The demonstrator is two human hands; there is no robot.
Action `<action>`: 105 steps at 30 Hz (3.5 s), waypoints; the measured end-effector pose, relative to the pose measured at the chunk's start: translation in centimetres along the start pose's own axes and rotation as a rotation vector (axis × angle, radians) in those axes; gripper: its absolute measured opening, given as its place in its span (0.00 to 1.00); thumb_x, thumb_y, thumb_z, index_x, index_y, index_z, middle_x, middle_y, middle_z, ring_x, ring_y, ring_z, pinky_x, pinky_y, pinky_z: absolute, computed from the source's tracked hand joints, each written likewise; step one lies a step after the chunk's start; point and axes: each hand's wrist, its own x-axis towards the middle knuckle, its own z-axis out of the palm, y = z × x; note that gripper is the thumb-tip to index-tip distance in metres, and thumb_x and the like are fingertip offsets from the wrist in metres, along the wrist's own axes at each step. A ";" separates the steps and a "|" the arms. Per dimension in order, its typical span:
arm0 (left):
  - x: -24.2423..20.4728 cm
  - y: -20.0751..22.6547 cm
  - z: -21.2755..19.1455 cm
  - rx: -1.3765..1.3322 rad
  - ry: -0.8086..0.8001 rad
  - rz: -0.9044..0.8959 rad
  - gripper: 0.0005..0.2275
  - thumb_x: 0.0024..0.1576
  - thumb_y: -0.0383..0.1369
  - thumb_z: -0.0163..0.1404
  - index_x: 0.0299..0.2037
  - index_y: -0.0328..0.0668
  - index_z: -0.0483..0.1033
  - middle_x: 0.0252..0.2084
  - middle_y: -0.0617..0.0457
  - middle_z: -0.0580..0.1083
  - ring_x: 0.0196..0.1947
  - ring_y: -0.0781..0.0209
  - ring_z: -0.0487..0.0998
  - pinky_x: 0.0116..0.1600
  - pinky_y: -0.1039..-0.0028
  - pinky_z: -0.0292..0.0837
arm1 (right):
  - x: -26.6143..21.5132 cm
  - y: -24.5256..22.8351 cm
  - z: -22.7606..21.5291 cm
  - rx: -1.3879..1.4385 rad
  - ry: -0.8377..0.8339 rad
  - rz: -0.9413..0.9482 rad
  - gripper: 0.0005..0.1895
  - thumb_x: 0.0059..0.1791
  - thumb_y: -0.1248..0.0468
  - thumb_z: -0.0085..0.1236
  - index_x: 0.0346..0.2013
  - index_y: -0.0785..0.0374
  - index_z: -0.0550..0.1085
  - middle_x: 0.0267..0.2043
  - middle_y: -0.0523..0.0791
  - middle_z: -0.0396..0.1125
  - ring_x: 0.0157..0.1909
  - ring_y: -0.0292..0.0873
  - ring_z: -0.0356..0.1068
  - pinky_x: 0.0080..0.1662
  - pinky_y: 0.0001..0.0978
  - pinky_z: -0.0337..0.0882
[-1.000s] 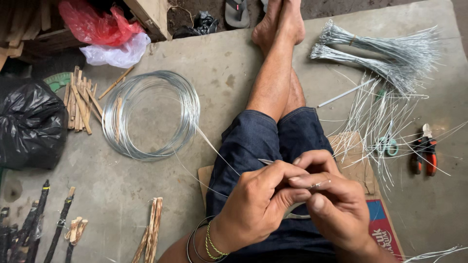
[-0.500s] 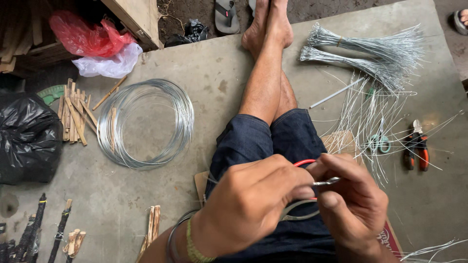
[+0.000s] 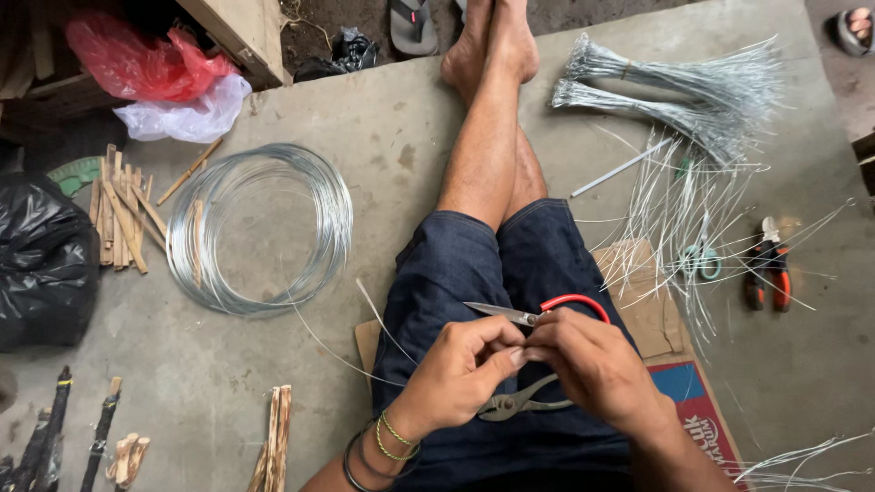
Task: The person sits on the floor and repeatedly cuts thin metal wire with scissors, then bends and twists the cut pieces into small loops using pliers. Finished loops are placed aside on the floor.
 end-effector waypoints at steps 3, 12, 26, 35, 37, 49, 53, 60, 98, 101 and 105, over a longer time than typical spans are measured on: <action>-0.3 -0.3 0.2 -0.010 0.009 -0.018 0.06 0.61 0.27 0.52 0.34 0.32 0.75 0.24 0.60 0.72 0.23 0.78 0.65 0.26 0.81 0.60 | 0.0 0.0 0.1 0.045 -0.043 0.022 0.08 0.45 0.73 0.62 0.35 0.67 0.72 0.33 0.47 0.70 0.35 0.49 0.73 0.37 0.36 0.72; -2.2 1.4 1.4 0.420 0.232 0.401 0.00 0.60 0.23 0.53 0.38 0.35 0.76 0.30 0.46 0.74 0.28 0.50 0.78 0.31 0.68 0.71 | -0.9 0.5 0.6 0.047 0.036 0.032 0.08 0.44 0.74 0.62 0.34 0.66 0.71 0.33 0.47 0.70 0.35 0.50 0.74 0.39 0.36 0.73; -3.8 1.8 -0.6 0.474 0.191 0.356 0.00 0.57 0.23 0.53 0.36 0.35 0.76 0.30 0.47 0.75 0.30 0.48 0.79 0.33 0.66 0.73 | -2.6 1.9 -1.7 -0.008 0.230 0.186 0.02 0.47 0.74 0.58 0.32 0.67 0.72 0.32 0.47 0.72 0.32 0.41 0.75 0.36 0.30 0.73; -4.6 1.4 -2.6 0.582 0.208 0.311 0.01 0.55 0.22 0.53 0.35 0.36 0.77 0.32 0.47 0.76 0.30 0.47 0.79 0.33 0.64 0.72 | -4.3 5.6 -4.0 0.188 0.431 0.269 0.05 0.56 0.73 0.53 0.36 0.70 0.71 0.33 0.46 0.69 0.32 0.33 0.68 0.36 0.23 0.69; -4.6 1.3 -3.1 0.593 0.202 0.322 0.02 0.55 0.22 0.52 0.35 0.36 0.77 0.32 0.47 0.76 0.31 0.47 0.80 0.34 0.65 0.74 | -4.7 6.5 -4.7 0.250 0.469 0.254 0.04 0.58 0.73 0.52 0.38 0.70 0.70 0.32 0.46 0.69 0.31 0.33 0.67 0.35 0.22 0.69; -5.4 1.0 -5.0 0.667 0.149 0.307 0.04 0.54 0.20 0.50 0.35 0.35 0.76 0.32 0.48 0.76 0.32 0.47 0.81 0.35 0.64 0.75 | -7.2 9.3 -5.1 0.325 0.532 0.332 0.05 0.59 0.71 0.54 0.40 0.71 0.71 0.32 0.47 0.69 0.31 0.33 0.67 0.36 0.24 0.70; -5.6 1.1 -5.7 0.684 0.154 0.322 0.04 0.54 0.21 0.50 0.35 0.37 0.76 0.32 0.48 0.76 0.32 0.47 0.81 0.35 0.64 0.75 | -8.1 10.0 -5.8 0.324 0.544 0.308 0.08 0.62 0.71 0.54 0.39 0.72 0.71 0.34 0.47 0.68 0.33 0.34 0.67 0.37 0.24 0.70; -4.9 1.8 -7.4 0.989 0.264 0.373 0.07 0.51 0.22 0.50 0.33 0.45 0.78 0.29 0.53 0.73 0.31 0.52 0.76 0.37 0.64 0.70 | -7.6 8.7 -6.4 0.262 0.533 0.278 0.08 0.64 0.74 0.52 0.40 0.73 0.70 0.34 0.48 0.69 0.33 0.35 0.68 0.38 0.24 0.70; -3.4 -7.3 -13.5 -0.845 0.781 0.182 0.11 0.60 0.21 0.52 0.53 0.31 0.73 0.40 0.48 0.77 0.36 0.62 0.78 0.44 0.72 0.77 | -9.5 -2.1 15.4 0.177 -0.598 -0.155 0.14 0.43 0.67 0.67 0.24 0.63 0.66 0.24 0.48 0.65 0.22 0.48 0.71 0.25 0.38 0.72; -3.5 -6.7 -13.0 -0.852 0.695 0.134 0.08 0.61 0.22 0.52 0.49 0.30 0.75 0.40 0.47 0.76 0.35 0.62 0.78 0.43 0.74 0.76 | -9.9 -1.8 15.8 0.153 -0.573 -0.241 0.15 0.43 0.65 0.67 0.25 0.63 0.65 0.23 0.47 0.64 0.22 0.48 0.69 0.26 0.38 0.72; -3.3 -6.0 -13.2 -0.852 0.598 0.052 0.04 0.61 0.24 0.52 0.44 0.32 0.75 0.37 0.49 0.75 0.34 0.65 0.76 0.39 0.77 0.75 | -9.6 -2.1 15.8 0.145 -0.630 -0.259 0.16 0.45 0.65 0.66 0.25 0.62 0.64 0.23 0.47 0.63 0.22 0.48 0.69 0.27 0.39 0.72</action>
